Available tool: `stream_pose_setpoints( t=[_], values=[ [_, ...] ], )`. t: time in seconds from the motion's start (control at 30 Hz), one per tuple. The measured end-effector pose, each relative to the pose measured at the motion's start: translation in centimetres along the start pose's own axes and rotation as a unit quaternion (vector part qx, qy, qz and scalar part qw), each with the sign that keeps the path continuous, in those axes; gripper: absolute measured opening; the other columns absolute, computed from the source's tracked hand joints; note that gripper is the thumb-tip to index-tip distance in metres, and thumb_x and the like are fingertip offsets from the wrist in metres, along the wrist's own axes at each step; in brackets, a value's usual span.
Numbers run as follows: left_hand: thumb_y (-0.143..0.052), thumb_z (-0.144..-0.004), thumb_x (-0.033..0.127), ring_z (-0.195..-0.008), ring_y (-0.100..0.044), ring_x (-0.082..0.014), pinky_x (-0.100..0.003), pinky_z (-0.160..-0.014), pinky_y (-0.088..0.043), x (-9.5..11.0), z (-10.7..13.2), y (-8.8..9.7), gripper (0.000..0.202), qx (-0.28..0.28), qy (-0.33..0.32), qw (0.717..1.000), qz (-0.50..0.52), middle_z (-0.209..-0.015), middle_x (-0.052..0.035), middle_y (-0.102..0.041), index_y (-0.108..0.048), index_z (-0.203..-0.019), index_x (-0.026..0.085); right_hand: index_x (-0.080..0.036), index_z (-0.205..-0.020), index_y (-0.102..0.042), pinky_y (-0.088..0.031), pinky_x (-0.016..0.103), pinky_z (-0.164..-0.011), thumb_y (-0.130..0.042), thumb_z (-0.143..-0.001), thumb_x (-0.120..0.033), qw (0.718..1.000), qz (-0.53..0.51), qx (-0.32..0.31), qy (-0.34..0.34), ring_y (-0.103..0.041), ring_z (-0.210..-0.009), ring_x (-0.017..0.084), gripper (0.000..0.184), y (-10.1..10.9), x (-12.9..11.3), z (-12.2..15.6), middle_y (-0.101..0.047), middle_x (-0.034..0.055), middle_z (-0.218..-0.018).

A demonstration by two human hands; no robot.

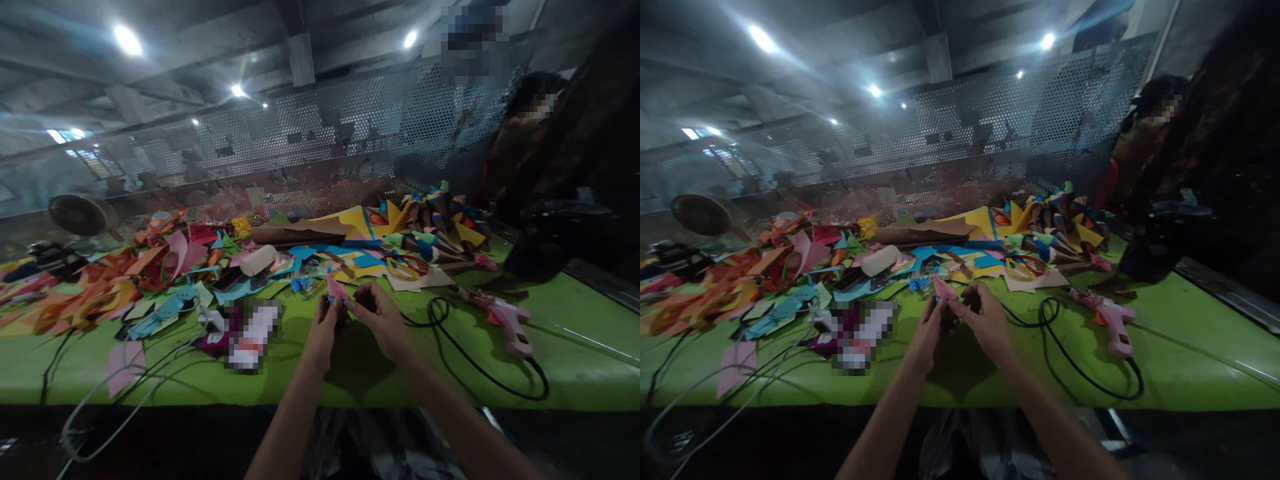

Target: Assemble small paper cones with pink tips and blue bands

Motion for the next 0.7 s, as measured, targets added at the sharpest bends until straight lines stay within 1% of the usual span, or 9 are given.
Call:
stream_pose_setpoints(
  t=[0.07,0.1,0.27,0.33,0.4,0.47,0.6,0.7],
  values=[
    [-0.08,-0.069,0.048,-0.082,-0.064,-0.0138,-0.022,-0.074,-0.048,-0.01,0.08,0.0,0.044,-0.007,-0.011,1.0,-0.019,-0.089,0.0007,-0.069,-0.066,-0.104,0.025,-0.021,-0.087,-0.052,-0.044,0.026,-0.055,-0.07,-0.076,-0.05,1.0,-0.001,-0.003,-0.011,-0.049,-0.062,0.013,0.036,-0.08,0.06,-0.05,-0.054,-0.0023,-0.074],
    [-0.08,-0.069,0.048,-0.081,-0.064,-0.0137,-0.022,-0.073,-0.048,-0.02,0.12,0.0,0.044,-0.01,-0.014,1.0,-0.024,-0.088,0.0007,-0.069,-0.066,-0.105,0.025,-0.021,-0.088,-0.052,-0.044,0.026,-0.055,-0.07,-0.076,-0.05,1.0,-0.003,-0.006,-0.014,-0.05,-0.063,0.014,0.036,-0.09,0.06,-0.07,-0.054,-0.0019,-0.074],
    [-0.078,-0.072,0.047,-0.064,-0.058,-0.0104,-0.021,-0.061,-0.043,-0.04,0.25,-0.14,0.039,-0.032,-0.017,0.999,-0.005,-0.074,0.0033,-0.064,-0.064,-0.099,0.023,-0.022,-0.088,-0.053,-0.047,0.027,-0.057,-0.07,-0.078,-0.047,0.999,-0.03,-0.023,-0.011,-0.052,-0.065,0.014,0.033,-0.03,0.18,-0.16,-0.056,-0.001,-0.079],
    [-0.078,-0.072,0.047,-0.064,-0.058,-0.0109,-0.022,-0.063,-0.044,-0.09,0.2,-0.14,0.04,-0.033,-0.011,0.999,0.012,-0.073,0.0035,-0.063,-0.064,-0.1,0.022,-0.022,-0.088,-0.053,-0.048,0.027,-0.058,-0.071,-0.077,-0.046,0.999,-0.039,-0.023,-0.008,-0.052,-0.065,0.014,0.032,-0.04,0.3,-0.2,-0.056,-0.0009,-0.08],
    [-0.079,-0.071,0.046,-0.069,-0.06,-0.0123,-0.023,-0.067,-0.045,-0.15,0.11,-0.11,0.042,-0.033,0.001,0.999,0.029,-0.076,0.0029,-0.064,-0.064,-0.103,0.022,-0.022,-0.088,-0.054,-0.048,0.027,-0.058,-0.072,-0.077,-0.046,0.999,-0.04,-0.019,-0.004,-0.053,-0.066,0.015,0.032,-0.05,0.37,-0.23,-0.056,-0.0006,-0.08],
    [-0.08,-0.07,0.046,-0.071,-0.061,-0.0129,-0.024,-0.07,-0.046,-0.17,0.04,-0.1,0.043,-0.036,0.009,0.998,0.046,-0.076,0.0025,-0.065,-0.064,-0.102,0.021,-0.022,-0.087,-0.055,-0.047,0.027,-0.058,-0.072,-0.076,-0.048,0.999,-0.038,-0.018,0.0,-0.054,-0.067,0.015,0.033,-0.04,0.35,-0.27,-0.057,-0.0005,-0.08],
    [-0.08,-0.069,0.047,-0.067,-0.059,-0.0122,-0.023,-0.065,-0.045,-0.18,-0.06,-0.1,0.042,-0.036,0.013,0.997,0.062,-0.075,0.0017,-0.064,-0.065,-0.096,0.018,-0.022,-0.088,-0.057,-0.048,0.028,-0.065,-0.069,-0.078,-0.05,0.998,-0.055,-0.034,-0.001,-0.057,-0.073,0.017,0.032,0.06,0.1,-0.34,-0.059,0.0002,-0.082],
    [-0.079,-0.072,0.045,-0.071,-0.061,-0.0128,-0.023,-0.067,-0.046,-0.37,-0.15,0.08,0.041,-0.033,0.014,0.997,0.063,-0.079,0.0005,-0.067,-0.066,-0.099,0.018,-0.021,-0.086,-0.057,-0.046,0.028,-0.063,-0.07,-0.078,-0.047,1.0,-0.023,-0.019,0.004,-0.055,-0.07,0.016,0.03,0.17,-0.08,-0.33,-0.058,-0.0005,-0.079]
  ],
)
Point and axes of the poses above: each hand's wrist, its own z-axis away from the middle knuckle, its own y-axis out of the back of the hand, x = y × z, the point moved 1 cm from there along -z, towards the middle knuckle
